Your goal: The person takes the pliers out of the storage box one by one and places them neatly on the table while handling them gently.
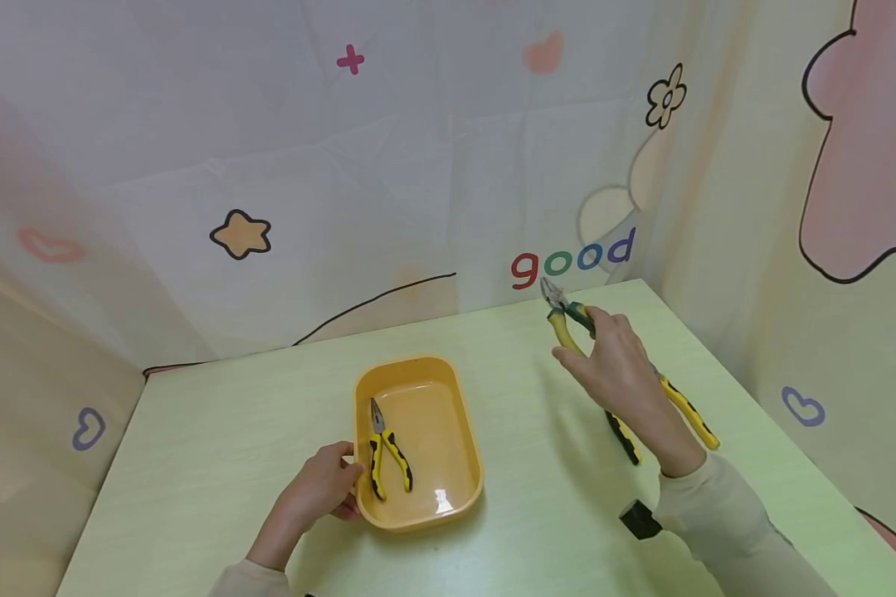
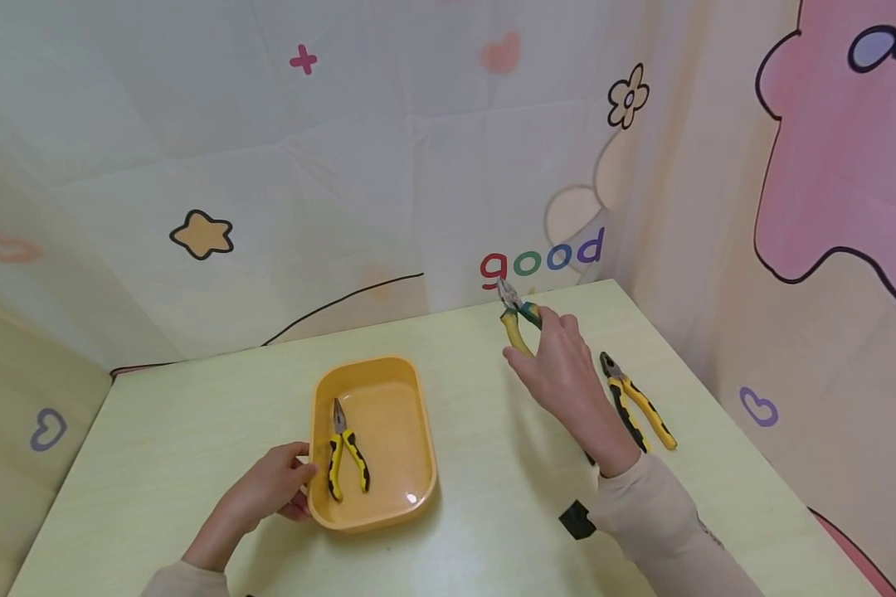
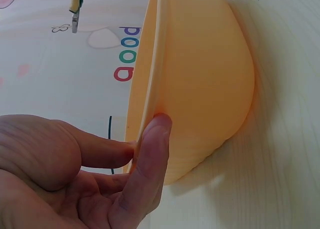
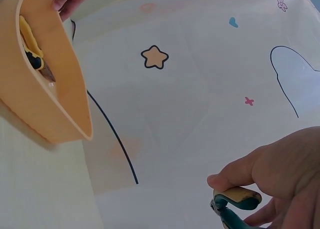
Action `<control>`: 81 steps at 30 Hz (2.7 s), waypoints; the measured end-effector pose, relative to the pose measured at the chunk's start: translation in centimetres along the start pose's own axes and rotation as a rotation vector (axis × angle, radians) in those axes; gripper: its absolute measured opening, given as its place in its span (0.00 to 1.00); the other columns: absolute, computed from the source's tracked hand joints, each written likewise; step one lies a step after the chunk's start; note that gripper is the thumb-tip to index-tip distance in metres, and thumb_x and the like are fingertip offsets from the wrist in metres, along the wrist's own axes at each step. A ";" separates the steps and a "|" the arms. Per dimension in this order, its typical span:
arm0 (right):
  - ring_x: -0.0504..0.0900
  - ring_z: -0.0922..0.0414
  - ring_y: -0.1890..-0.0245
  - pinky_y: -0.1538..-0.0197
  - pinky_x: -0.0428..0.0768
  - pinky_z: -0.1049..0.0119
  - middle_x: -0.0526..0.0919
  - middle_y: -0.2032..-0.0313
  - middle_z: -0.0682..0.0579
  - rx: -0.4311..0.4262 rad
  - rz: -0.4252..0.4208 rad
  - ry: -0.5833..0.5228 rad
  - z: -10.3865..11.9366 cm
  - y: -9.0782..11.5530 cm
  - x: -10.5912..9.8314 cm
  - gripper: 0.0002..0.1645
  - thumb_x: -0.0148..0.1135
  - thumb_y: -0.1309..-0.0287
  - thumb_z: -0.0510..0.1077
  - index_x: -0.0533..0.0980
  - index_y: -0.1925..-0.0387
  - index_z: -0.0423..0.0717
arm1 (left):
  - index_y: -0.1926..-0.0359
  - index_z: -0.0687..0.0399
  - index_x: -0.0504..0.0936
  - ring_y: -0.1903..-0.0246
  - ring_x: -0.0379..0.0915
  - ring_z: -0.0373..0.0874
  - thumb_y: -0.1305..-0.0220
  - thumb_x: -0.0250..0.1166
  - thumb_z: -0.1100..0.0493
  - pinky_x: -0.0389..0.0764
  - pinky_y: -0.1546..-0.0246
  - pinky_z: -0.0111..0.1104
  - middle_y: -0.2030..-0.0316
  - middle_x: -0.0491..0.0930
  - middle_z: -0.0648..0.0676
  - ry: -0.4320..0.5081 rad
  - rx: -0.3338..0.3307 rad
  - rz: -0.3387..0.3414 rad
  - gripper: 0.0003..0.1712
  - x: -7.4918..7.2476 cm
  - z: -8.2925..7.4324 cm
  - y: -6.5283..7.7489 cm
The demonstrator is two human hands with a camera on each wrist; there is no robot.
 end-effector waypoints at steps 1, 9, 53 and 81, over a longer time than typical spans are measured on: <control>0.72 0.38 0.52 0.50 0.80 0.40 0.71 0.45 0.27 0.007 0.004 0.002 0.0 0.0 0.0 0.47 0.68 0.35 0.48 0.59 0.27 0.25 | 0.38 0.74 0.71 0.82 0.79 0.46 0.25 0.53 0.67 0.86 0.80 0.37 0.67 0.77 0.62 0.000 -0.001 0.000 0.19 0.0 0.0 0.0; 0.72 0.35 0.49 0.46 0.79 0.36 0.70 0.42 0.25 0.023 0.022 0.022 -0.5 -0.3 0.4 0.47 0.68 0.35 0.49 0.59 0.28 0.24 | 0.37 0.74 0.71 0.81 0.78 0.46 0.24 0.53 0.67 0.86 0.79 0.37 0.67 0.78 0.62 0.001 -0.008 0.005 0.20 0.0 -0.1 0.1; 0.72 0.37 0.49 0.42 0.77 0.36 0.71 0.41 0.25 0.064 0.096 0.082 -2.7 -0.5 2.6 0.47 0.68 0.34 0.50 0.59 0.29 0.23 | 0.35 0.74 0.70 0.82 0.79 0.46 0.25 0.53 0.67 0.87 0.79 0.37 0.67 0.77 0.62 -0.002 -0.013 -0.002 0.22 0.0 -0.1 0.2; 0.75 0.42 0.60 0.56 0.80 0.49 0.78 0.54 0.29 0.041 0.150 0.094 -4.3 -1.0 4.5 0.42 0.70 0.37 0.47 0.65 0.37 0.18 | 0.33 0.75 0.67 0.80 0.79 0.46 0.24 0.53 0.66 0.87 0.78 0.37 0.66 0.77 0.62 -0.021 -0.033 0.010 0.23 0.1 -0.1 0.0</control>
Point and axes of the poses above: each hand's wrist, its own y-axis away from the middle knuckle, its own x-axis out of the palm, z = x × y, the point moved 7 cm from there along -y, towards the middle knuckle
